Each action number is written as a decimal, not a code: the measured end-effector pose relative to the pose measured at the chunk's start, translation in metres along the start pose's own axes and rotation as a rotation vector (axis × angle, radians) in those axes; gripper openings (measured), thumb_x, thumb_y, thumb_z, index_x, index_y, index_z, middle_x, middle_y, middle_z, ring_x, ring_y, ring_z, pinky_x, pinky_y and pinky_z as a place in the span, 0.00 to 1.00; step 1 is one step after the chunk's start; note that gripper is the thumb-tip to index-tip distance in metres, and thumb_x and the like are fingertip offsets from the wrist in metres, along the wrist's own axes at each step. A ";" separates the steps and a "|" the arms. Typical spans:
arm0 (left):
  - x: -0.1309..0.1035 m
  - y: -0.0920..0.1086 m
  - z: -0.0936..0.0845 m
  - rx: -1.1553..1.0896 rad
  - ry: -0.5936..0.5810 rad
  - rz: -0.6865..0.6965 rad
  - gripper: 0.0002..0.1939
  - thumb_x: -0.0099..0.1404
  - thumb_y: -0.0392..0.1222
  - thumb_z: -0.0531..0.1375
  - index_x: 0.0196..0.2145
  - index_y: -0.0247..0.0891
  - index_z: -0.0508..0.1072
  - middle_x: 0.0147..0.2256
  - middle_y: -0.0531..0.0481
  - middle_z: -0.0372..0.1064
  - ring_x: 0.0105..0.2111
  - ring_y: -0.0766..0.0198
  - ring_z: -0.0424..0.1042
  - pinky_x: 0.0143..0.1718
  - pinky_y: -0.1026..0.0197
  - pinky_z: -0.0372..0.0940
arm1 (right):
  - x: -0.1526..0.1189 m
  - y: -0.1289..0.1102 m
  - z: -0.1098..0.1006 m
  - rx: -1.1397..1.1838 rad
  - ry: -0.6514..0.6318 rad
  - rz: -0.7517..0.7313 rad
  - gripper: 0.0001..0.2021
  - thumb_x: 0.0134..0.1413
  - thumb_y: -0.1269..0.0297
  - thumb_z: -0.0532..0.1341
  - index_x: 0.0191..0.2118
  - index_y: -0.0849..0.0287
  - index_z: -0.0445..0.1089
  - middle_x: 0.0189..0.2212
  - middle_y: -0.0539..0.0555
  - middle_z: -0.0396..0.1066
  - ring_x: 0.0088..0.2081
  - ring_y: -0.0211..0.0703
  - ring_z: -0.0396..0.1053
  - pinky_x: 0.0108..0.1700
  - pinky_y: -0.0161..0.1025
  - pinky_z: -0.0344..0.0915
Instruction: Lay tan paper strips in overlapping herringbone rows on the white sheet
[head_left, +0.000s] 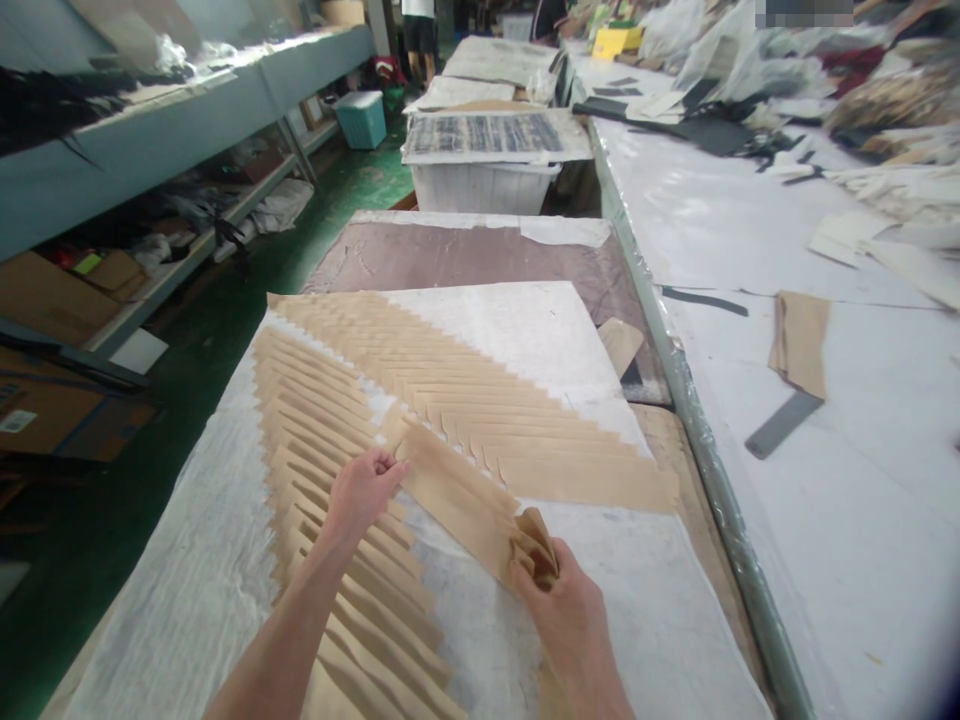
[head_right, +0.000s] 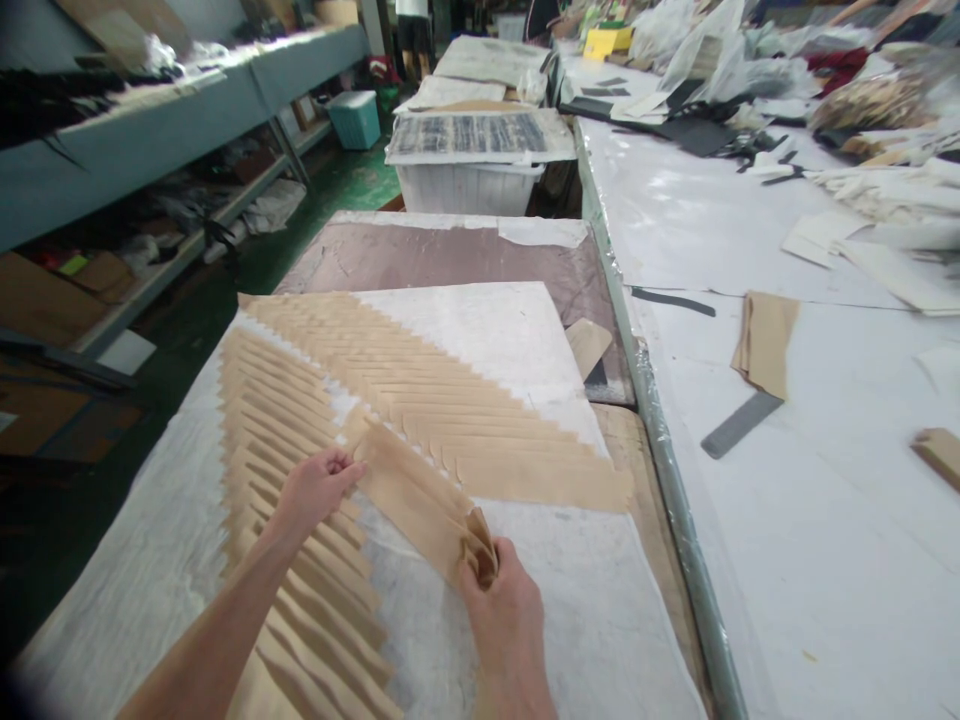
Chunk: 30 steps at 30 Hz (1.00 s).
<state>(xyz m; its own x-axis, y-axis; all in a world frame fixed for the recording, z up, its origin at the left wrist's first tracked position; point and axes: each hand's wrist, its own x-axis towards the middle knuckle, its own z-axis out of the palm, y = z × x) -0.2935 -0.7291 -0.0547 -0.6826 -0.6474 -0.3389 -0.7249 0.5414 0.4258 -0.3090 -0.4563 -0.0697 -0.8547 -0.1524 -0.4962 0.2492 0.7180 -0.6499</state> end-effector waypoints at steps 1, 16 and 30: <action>0.000 0.000 0.000 0.008 0.001 0.004 0.16 0.57 0.56 0.55 0.24 0.41 0.67 0.17 0.58 0.65 0.18 0.66 0.64 0.22 0.65 0.52 | 0.000 -0.001 0.000 -0.056 -0.012 -0.001 0.11 0.50 0.55 0.56 0.36 0.55 0.65 0.28 0.51 0.75 0.30 0.45 0.72 0.31 0.36 0.59; 0.006 0.009 -0.035 0.198 0.149 0.056 0.13 0.60 0.54 0.56 0.37 0.43 0.65 0.28 0.53 0.72 0.33 0.59 0.72 0.32 0.62 0.57 | -0.006 -0.015 -0.002 -0.418 -0.066 -0.031 0.07 0.58 0.59 0.51 0.39 0.53 0.61 0.31 0.53 0.73 0.32 0.49 0.72 0.26 0.36 0.48; -0.065 0.005 0.031 0.547 0.226 0.671 0.22 0.64 0.29 0.49 0.54 0.40 0.66 0.55 0.42 0.65 0.55 0.52 0.62 0.53 0.49 0.60 | -0.004 -0.002 -0.003 -0.293 -0.056 -0.068 0.09 0.57 0.58 0.50 0.39 0.55 0.62 0.30 0.52 0.74 0.32 0.47 0.72 0.28 0.36 0.52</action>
<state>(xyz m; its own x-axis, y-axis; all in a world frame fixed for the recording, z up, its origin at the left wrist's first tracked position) -0.2557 -0.6678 -0.0572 -0.9863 -0.1610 0.0362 -0.1613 0.9869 -0.0041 -0.3077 -0.4552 -0.0645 -0.8366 -0.2381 -0.4934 0.0432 0.8691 -0.4927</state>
